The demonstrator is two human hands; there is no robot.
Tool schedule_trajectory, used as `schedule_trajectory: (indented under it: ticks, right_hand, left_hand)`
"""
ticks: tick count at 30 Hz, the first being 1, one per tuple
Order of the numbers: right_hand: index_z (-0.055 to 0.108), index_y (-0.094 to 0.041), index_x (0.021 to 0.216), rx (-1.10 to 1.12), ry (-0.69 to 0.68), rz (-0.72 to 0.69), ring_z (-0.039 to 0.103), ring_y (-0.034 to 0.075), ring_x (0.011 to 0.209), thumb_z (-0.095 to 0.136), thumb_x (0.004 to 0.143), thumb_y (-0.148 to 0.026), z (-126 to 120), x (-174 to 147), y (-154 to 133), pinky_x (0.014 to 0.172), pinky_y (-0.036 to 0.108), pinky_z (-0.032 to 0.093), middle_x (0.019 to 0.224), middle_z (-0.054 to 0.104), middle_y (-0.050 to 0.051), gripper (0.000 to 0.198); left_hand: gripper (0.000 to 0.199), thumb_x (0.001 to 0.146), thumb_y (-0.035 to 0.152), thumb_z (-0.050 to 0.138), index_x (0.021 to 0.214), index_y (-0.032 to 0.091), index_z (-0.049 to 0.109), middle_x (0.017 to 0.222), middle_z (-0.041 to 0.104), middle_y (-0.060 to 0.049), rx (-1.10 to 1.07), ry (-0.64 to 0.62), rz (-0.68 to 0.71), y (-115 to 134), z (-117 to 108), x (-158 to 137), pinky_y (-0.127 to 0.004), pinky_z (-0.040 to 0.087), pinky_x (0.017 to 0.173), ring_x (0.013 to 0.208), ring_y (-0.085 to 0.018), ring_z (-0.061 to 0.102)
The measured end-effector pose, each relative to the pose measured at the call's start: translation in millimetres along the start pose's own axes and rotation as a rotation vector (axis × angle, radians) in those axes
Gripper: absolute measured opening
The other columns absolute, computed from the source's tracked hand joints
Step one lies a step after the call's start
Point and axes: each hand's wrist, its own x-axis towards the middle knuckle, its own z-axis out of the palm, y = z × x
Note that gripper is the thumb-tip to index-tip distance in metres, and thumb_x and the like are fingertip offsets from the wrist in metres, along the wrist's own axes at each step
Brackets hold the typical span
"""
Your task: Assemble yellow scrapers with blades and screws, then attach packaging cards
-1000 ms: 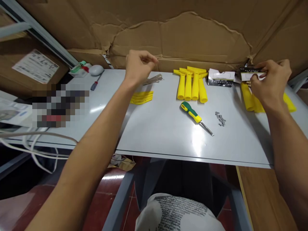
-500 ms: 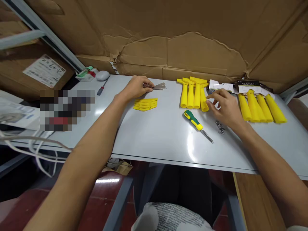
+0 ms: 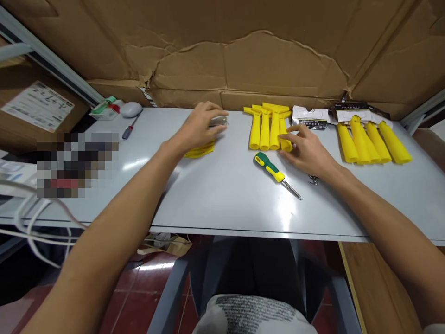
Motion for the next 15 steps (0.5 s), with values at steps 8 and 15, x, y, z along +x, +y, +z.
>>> schedule_trajectory:
  ticks: [8, 15]
  right_hand:
    - [0.082, -0.028, 0.129, 0.105, 0.272, -0.139, 0.079, 0.029, 0.115, 0.068, 0.102, -0.037, 3.0, 5.7, -11.1, 0.101, 0.052, 0.071, 0.137, 0.079, 0.011, 0.032]
    - [0.08, -0.029, 0.13, 0.102, 0.4, -0.108, 0.081, 0.025, 0.101, 0.065, 0.107, -0.038, -3.5, 9.3, -15.4, 0.098, 0.049, 0.072, 0.131, 0.083, 0.01, 0.029]
  left_hand:
    - [0.071, 0.115, 0.074, 0.037, 0.167, 0.032, 0.06, 0.186, 0.041, -0.01, -0.118, -0.158, 0.308, 77.1, 32.7, -0.6, -0.061, 0.029, 0.146, 0.173, -0.035, 0.035]
    - [0.076, 0.117, 0.07, 0.026, 0.171, 0.027, 0.057, 0.186, 0.043, -0.009, -0.017, -0.241, 0.294, 82.2, 43.5, -0.9, -0.063, 0.029, 0.146, 0.172, -0.039, 0.033]
